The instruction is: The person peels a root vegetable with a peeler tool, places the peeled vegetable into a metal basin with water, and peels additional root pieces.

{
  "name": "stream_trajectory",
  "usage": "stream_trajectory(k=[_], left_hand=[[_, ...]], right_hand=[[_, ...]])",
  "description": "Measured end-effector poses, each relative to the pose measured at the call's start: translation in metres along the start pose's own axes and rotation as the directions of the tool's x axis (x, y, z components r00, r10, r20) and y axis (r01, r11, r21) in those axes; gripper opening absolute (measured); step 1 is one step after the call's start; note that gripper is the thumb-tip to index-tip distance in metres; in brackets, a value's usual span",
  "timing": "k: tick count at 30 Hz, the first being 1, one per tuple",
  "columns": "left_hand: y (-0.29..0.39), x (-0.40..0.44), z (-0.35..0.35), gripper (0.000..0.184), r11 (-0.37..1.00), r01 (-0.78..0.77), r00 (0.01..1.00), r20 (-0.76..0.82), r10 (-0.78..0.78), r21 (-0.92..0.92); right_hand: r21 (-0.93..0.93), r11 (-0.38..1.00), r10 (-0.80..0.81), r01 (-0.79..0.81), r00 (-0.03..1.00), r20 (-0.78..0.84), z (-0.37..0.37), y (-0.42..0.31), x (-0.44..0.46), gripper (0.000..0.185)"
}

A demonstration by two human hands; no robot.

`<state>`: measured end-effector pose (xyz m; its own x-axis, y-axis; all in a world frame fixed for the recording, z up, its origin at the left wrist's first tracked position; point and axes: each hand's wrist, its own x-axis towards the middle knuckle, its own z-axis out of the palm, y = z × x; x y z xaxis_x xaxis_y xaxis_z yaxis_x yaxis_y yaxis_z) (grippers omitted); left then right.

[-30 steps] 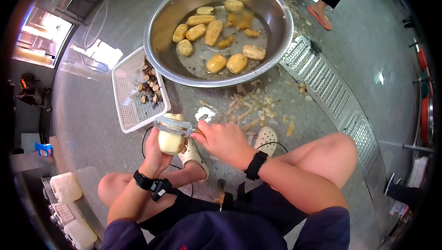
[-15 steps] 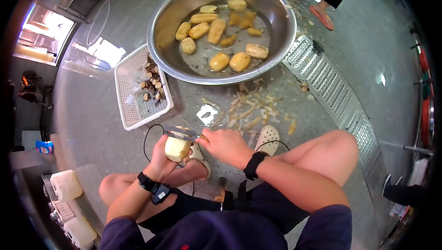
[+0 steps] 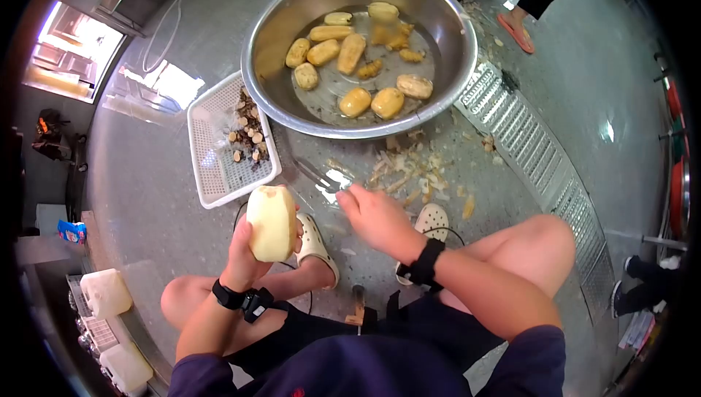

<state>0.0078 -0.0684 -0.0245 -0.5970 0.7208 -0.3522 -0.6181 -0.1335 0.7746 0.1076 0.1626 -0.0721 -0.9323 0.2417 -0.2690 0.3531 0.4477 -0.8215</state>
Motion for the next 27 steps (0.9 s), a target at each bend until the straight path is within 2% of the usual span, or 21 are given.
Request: stream_trajectory(k=[1,3,6,12,15,16,17,18,19,20,21,23,24,26,27], left_hand=[[0.002,-0.002,0.001,0.071,0.992,-0.072,0.995,0.073,0.065,0.104],[0.005,-0.001,0.003,0.073,0.990,-0.073,0.997,0.047,0.068,0.117],[0.004,-0.001,0.005,0.079,0.995,-0.056,0.998,-0.027,0.058,0.088],[-0.005,0.002,0.019,0.081,0.943,-0.138,0.987,-0.039,0.157,0.303],[-0.013,0.001,0.024,0.080,0.912,-0.117,0.978,-0.112,0.174,0.394],[-0.015,0.001,0.027,0.080,0.902,-0.102,0.972,-0.150,0.179,0.419],[-0.013,-0.001,0.031,0.081,0.753,-0.219,0.951,-0.036,0.307,0.620],[-0.009,-0.002,0.036,0.082,0.547,-0.332,0.910,0.107,0.401,0.769],[-0.007,-0.001,0.039,0.084,0.301,-0.432,0.851,0.274,0.449,0.850],[-0.010,-0.002,0.038,0.089,0.407,-0.417,0.869,0.225,0.441,0.812],[-0.009,-0.004,0.037,0.089,0.569,-0.356,0.910,0.136,0.391,0.741],[-0.006,-0.005,0.031,0.090,0.821,-0.223,0.959,-0.034,0.283,0.525],[-0.009,-0.005,0.024,0.090,0.864,-0.222,0.960,-0.053,0.274,0.451],[-0.010,-0.006,0.017,0.089,0.874,-0.213,0.964,-0.053,0.261,0.436],[-0.011,-0.002,0.017,0.089,0.878,-0.224,0.962,-0.051,0.270,0.424]], right_hand=[[0.012,0.999,-0.039,0.039,0.999,0.000,-0.006,-0.011,-0.003,0.037],[0.032,0.993,-0.114,0.114,0.993,0.003,-0.016,-0.029,-0.011,0.034],[-0.112,0.915,-0.399,0.388,0.911,-0.102,-0.018,-0.047,-0.025,0.031],[-0.164,0.924,-0.362,0.345,0.928,-0.086,-0.009,-0.044,-0.032,0.032],[-0.103,0.960,-0.267,0.261,0.962,-0.059,-0.007,-0.043,-0.034,0.032],[-0.080,0.982,-0.177,0.174,0.983,-0.041,-0.002,-0.031,-0.029,0.032],[-0.056,0.995,-0.085,0.083,0.996,-0.024,0.009,-0.012,-0.019,0.033],[-0.036,0.999,0.007,-0.008,1.000,-0.006,0.012,-0.005,-0.014,0.034],[-0.019,0.999,0.032,-0.032,0.999,0.022,0.014,-0.001,-0.017,0.035],[0.000,0.998,0.063,-0.063,0.997,0.047,0.018,0.000,-0.022,0.036],[0.009,0.996,0.086,-0.087,0.993,0.086,0.020,-0.001,-0.026,0.037],[0.059,0.998,0.001,-0.004,0.999,0.042,0.014,-0.002,-0.022,0.033],[0.105,0.994,-0.015,0.013,1.000,0.020,0.010,-0.002,-0.020,0.032],[0.238,0.970,-0.035,0.050,0.997,-0.068,0.001,-0.017,-0.024,0.026],[0.206,0.971,-0.108,0.122,0.991,-0.078,-0.005,-0.026,-0.027,0.027]])
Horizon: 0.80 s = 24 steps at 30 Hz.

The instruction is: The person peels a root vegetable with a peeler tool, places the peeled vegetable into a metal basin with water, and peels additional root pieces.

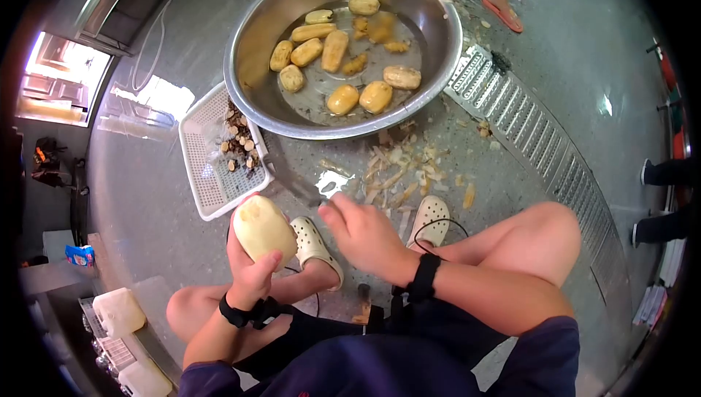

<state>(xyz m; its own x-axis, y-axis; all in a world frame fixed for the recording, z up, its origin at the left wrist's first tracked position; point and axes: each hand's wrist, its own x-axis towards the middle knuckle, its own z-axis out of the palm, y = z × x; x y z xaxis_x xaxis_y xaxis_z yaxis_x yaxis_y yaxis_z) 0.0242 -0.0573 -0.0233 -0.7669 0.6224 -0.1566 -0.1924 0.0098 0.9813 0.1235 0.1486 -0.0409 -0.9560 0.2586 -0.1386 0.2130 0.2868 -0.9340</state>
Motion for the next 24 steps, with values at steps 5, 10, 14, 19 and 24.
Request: stream_trajectory(k=[5,10,14,19,24], left_hand=[[0.002,-0.001,0.003,0.089,1.000,0.018,1.000,-0.003,-0.018,0.009],[0.002,-0.001,0.001,0.088,0.997,0.037,0.999,0.024,-0.038,0.068],[-0.003,-0.001,-0.003,0.086,0.992,-0.002,0.999,0.042,-0.004,0.129],[-0.007,0.001,0.009,0.084,0.956,-0.054,0.998,-0.027,0.064,0.289],[-0.016,-0.001,0.007,0.083,0.941,0.004,0.999,-0.043,0.012,0.338]], right_hand=[[-0.202,0.935,-0.293,0.291,0.956,0.021,0.001,-0.017,-0.006,0.030],[-0.239,0.913,-0.331,0.329,0.943,0.033,-0.002,-0.014,-0.007,0.031],[-0.292,0.900,-0.317,0.324,0.946,0.072,-0.006,-0.014,-0.006,0.032],[-0.260,0.958,-0.117,0.125,0.992,0.043,0.005,-0.004,-0.004,0.033],[-0.235,0.970,-0.064,0.062,0.998,0.001,0.010,0.007,-0.006,0.032]])
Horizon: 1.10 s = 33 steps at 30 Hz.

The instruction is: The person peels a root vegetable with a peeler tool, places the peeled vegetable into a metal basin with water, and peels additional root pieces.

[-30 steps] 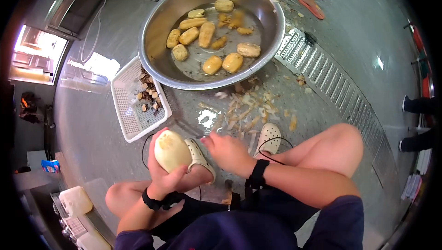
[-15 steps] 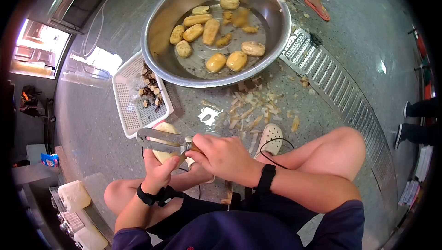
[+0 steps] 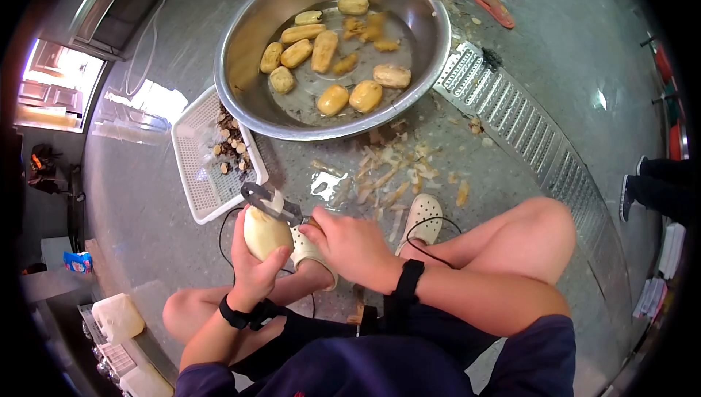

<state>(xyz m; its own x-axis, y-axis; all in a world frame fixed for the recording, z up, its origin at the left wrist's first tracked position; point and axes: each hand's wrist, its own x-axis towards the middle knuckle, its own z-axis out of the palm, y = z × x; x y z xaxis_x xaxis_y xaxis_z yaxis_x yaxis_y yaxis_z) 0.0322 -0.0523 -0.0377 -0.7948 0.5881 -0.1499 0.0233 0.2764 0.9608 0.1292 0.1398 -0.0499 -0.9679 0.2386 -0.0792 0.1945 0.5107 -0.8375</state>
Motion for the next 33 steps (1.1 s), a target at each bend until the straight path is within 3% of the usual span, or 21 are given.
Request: stream_trajectory(k=[3,9,11,12,14,17,20,23,26,29,32,33], left_hand=[[0.009,0.002,-0.002,0.081,0.992,0.017,0.999,0.034,-0.012,-0.128],[0.005,0.001,-0.009,0.075,0.909,0.179,0.984,0.074,-0.163,-0.376],[-0.001,0.003,-0.016,0.079,0.847,0.286,0.958,0.159,-0.240,-0.448],[-0.003,0.004,-0.021,0.080,0.810,0.339,0.940,0.202,-0.274,-0.479],[0.005,0.001,-0.028,0.085,0.812,0.333,0.930,0.308,-0.200,-0.479],[0.017,0.005,-0.030,0.090,0.771,0.340,0.922,0.353,-0.160,-0.539],[0.023,0.012,-0.027,0.087,0.701,0.318,0.942,0.294,-0.159,-0.639],[0.006,0.013,-0.028,0.077,0.555,0.381,0.924,0.283,-0.258,-0.739],[0.012,0.021,-0.028,0.066,0.576,0.396,0.915,0.258,-0.309,-0.715],[0.015,0.025,-0.024,0.059,0.462,0.409,0.898,0.257,-0.357,-0.787],[0.017,0.029,-0.016,0.057,0.427,0.386,0.876,0.179,-0.449,-0.818],[0.015,0.032,-0.014,0.058,0.403,0.395,0.869,0.193,-0.456,-0.826]], right_hand=[[0.006,0.999,-0.038,0.038,0.999,-0.025,0.002,0.001,-0.002,0.031],[-0.069,0.992,-0.101,0.101,0.995,0.011,-0.006,0.008,0.008,0.032],[-0.087,0.992,-0.095,0.096,0.995,0.014,-0.008,0.010,0.009,0.033],[-0.070,0.998,-0.008,0.007,1.000,-0.008,-0.004,0.018,0.011,0.033],[-0.030,0.986,0.165,-0.166,0.985,-0.046,0.004,0.040,0.017,0.033],[-0.095,0.984,0.152,-0.151,0.988,0.004,-0.008,0.045,0.019,0.036],[0.176,0.973,0.137,-0.153,0.985,0.101,0.007,0.043,0.013,0.037],[0.365,0.859,0.254,-0.360,0.917,0.307,0.006,0.031,0.009,0.035],[0.418,0.861,0.230,-0.291,0.954,0.191,-0.002,0.014,0.008,0.033],[0.128,0.992,0.013,-0.024,0.996,0.087,-0.019,-0.011,0.006,0.032],[-0.077,0.945,-0.324,0.318,0.943,-0.073,-0.010,-0.013,-0.001,0.032],[-0.118,0.934,-0.345,0.336,0.937,-0.060,-0.010,-0.015,-0.001,0.032]])
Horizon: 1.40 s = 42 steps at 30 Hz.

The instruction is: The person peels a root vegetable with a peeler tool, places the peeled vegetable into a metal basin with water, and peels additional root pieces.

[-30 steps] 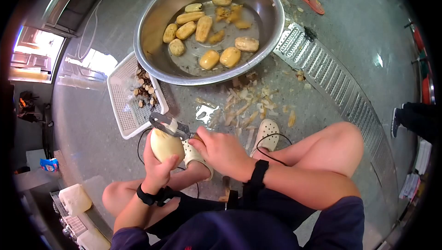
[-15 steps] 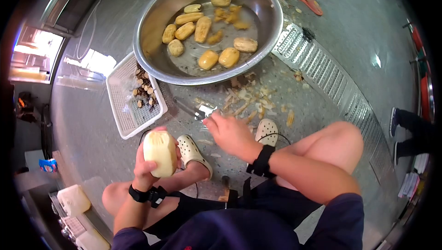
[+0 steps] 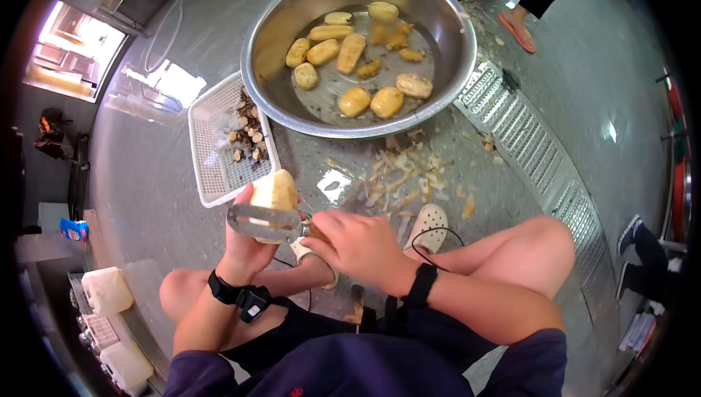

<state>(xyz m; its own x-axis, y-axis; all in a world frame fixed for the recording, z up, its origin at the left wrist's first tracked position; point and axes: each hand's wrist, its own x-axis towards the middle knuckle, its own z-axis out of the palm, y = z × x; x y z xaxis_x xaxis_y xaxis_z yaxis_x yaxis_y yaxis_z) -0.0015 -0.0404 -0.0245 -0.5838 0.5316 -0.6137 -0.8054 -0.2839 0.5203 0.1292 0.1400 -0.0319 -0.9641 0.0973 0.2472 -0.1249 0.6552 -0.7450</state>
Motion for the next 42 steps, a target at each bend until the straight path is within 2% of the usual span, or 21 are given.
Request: stream_trajectory(k=[2,5,8,11,14,17,20,23,24,27,28,29,31,35,36,38,40,42], left_hand=[[-0.001,-0.002,0.005,0.061,0.999,0.037,0.999,0.016,-0.036,-0.034],[-0.004,-0.003,0.007,0.062,0.999,0.003,0.999,0.036,-0.002,-0.034],[-0.004,-0.002,0.005,0.061,1.000,0.013,0.993,0.115,-0.012,-0.007],[-0.003,-0.004,0.011,0.060,0.999,0.034,0.999,0.040,-0.032,-0.032],[-0.004,-0.003,0.011,0.059,0.998,0.020,1.000,0.009,-0.020,-0.058],[-0.005,-0.001,0.004,0.059,0.999,0.013,0.999,0.035,-0.012,-0.031],[-0.008,0.001,0.004,0.059,1.000,-0.031,0.999,-0.019,0.031,-0.003],[-0.009,0.000,0.007,0.058,0.992,-0.123,0.991,-0.051,0.121,-0.032],[-0.010,0.000,0.010,0.058,0.989,-0.137,0.986,-0.098,0.132,-0.049],[-0.018,-0.012,0.009,0.051,0.977,-0.176,0.984,0.029,0.173,0.121],[-0.022,-0.017,0.023,0.049,0.978,-0.177,0.983,-0.030,0.181,0.110],[-0.021,-0.019,0.024,0.050,0.984,-0.139,0.990,0.009,0.139,0.112],[-0.020,-0.022,0.024,0.051,0.992,-0.070,0.995,0.080,0.062,0.103],[-0.008,-0.012,0.012,0.058,0.996,-0.014,0.997,0.080,0.007,0.084],[-0.005,-0.011,0.009,0.061,0.998,-0.009,0.989,0.151,0.000,0.060],[-0.003,-0.013,0.013,0.063,1.000,0.015,0.997,0.073,-0.015,0.001],[-0.009,-0.010,0.014,0.063,0.996,-0.009,0.999,-0.034,0.007,-0.088],[-0.010,-0.012,0.012,0.062,0.998,0.002,1.000,0.014,-0.001,-0.063]], right_hand=[[-0.079,0.996,-0.039,0.041,0.999,0.021,-0.003,-0.005,0.000,0.033],[-0.141,0.985,-0.100,0.099,0.995,-0.002,-0.006,-0.003,0.002,0.032],[-0.207,0.969,-0.135,0.136,0.991,0.018,-0.008,-0.001,0.001,0.033],[-0.229,0.965,-0.139,0.128,0.990,-0.029,-0.008,0.000,0.002,0.033],[-0.281,0.946,-0.177,0.164,0.984,-0.019,-0.010,0.003,0.005,0.033],[-0.373,0.890,-0.283,0.262,0.959,-0.001,-0.017,0.011,0.014,0.033],[-0.388,0.877,-0.295,0.283,0.955,0.029,-0.017,0.016,0.017,0.033],[-0.306,0.937,-0.170,0.167,0.985,0.018,-0.008,0.008,0.012,0.031],[-0.270,0.960,-0.086,0.081,0.996,-0.006,-0.004,0.007,0.012,0.031],[-0.192,0.970,0.140,-0.152,0.987,-0.073,-0.001,0.018,0.018,0.030],[-0.194,0.958,0.194,-0.211,0.976,-0.104,-0.010,0.035,0.028,0.030],[-0.195,0.940,0.255,-0.279,0.957,-0.142,-0.015,0.044,0.032,0.030],[-0.143,0.947,0.271,-0.287,0.955,-0.122,-0.019,0.038,0.032,0.031],[0.035,0.971,0.235,-0.236,0.971,0.042,-0.018,0.024,0.018,0.029],[0.051,0.986,0.155,-0.156,0.988,0.023,-0.016,0.020,0.012,0.030],[0.078,0.997,-0.009,0.011,1.000,-0.017,-0.010,0.013,0.004,0.031],[0.003,0.998,-0.068,0.068,0.997,0.038,-0.008,0.006,0.003,0.033],[-0.059,0.991,-0.118,0.122,0.991,0.063,-0.010,0.002,0.003,0.034]])
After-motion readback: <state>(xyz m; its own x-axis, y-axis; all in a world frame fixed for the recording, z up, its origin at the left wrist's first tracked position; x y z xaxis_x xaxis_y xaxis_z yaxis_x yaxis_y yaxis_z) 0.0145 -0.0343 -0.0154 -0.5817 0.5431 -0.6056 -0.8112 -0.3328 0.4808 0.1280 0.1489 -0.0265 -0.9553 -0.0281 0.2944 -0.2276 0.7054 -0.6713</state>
